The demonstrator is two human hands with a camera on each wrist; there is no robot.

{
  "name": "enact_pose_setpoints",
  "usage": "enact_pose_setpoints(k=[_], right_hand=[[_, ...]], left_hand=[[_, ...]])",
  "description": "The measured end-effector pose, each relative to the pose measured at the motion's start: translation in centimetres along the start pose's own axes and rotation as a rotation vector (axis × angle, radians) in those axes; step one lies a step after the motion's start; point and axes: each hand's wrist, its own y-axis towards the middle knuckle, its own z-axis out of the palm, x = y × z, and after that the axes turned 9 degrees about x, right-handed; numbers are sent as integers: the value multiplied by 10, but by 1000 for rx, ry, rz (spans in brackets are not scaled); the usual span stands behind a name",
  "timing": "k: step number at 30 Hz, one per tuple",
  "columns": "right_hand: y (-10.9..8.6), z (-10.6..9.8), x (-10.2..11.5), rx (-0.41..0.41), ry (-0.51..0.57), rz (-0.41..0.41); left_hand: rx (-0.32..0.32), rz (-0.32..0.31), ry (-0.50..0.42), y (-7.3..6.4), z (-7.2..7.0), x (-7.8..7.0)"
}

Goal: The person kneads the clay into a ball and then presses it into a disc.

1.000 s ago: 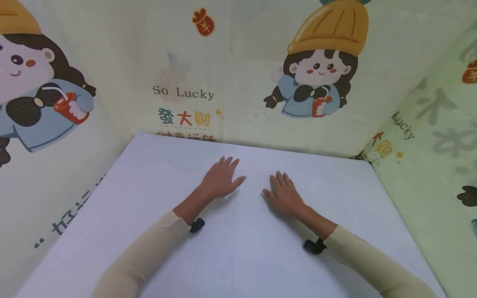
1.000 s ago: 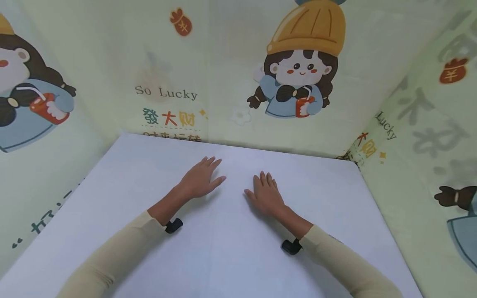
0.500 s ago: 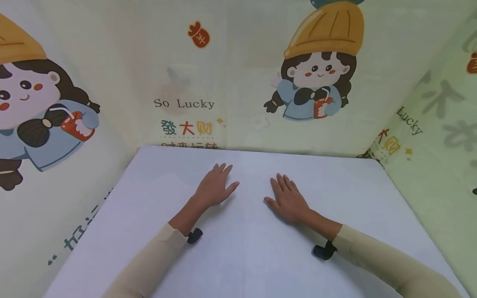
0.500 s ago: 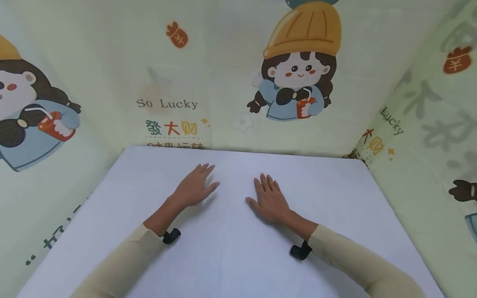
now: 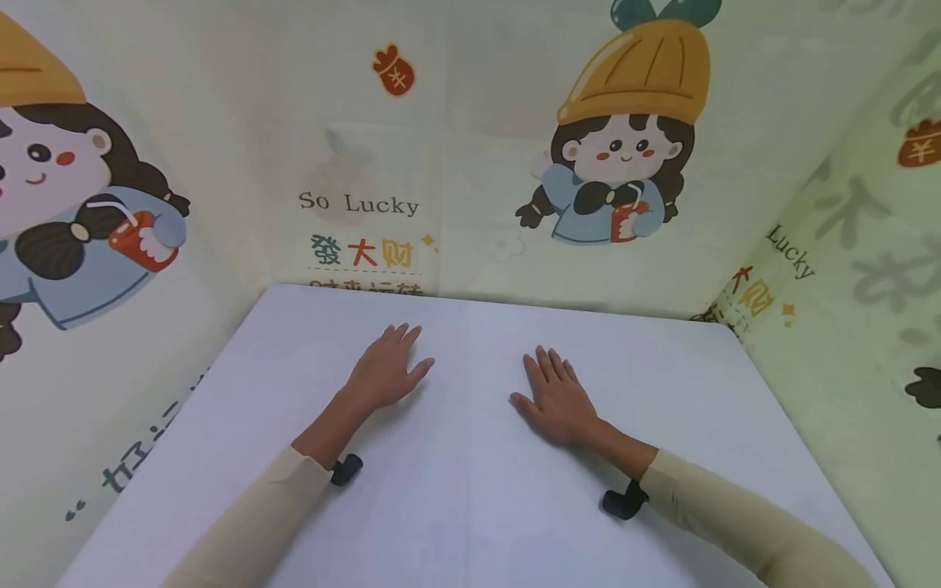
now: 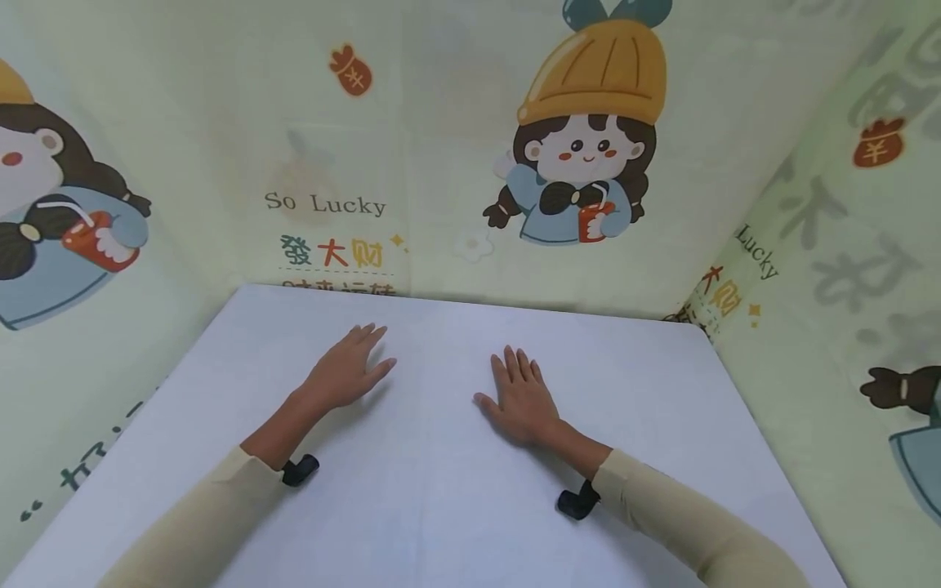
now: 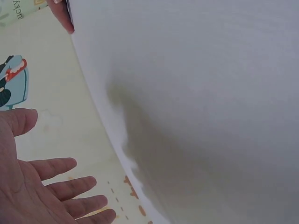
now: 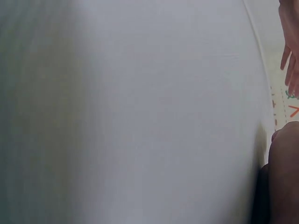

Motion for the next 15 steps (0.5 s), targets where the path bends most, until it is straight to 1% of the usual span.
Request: enact_pose_setpoints(k=[3,8,15], right_hand=[[0,3,-2,-15,1,3],[2,7,-5,-39,-12,-8],[-2,13,-7,-62,-19,-16]], left_hand=[[-7,-5,6,-2,1,6],[-37,-18,8,-7,5,17],[-71,-41,-7,-19,14,29]])
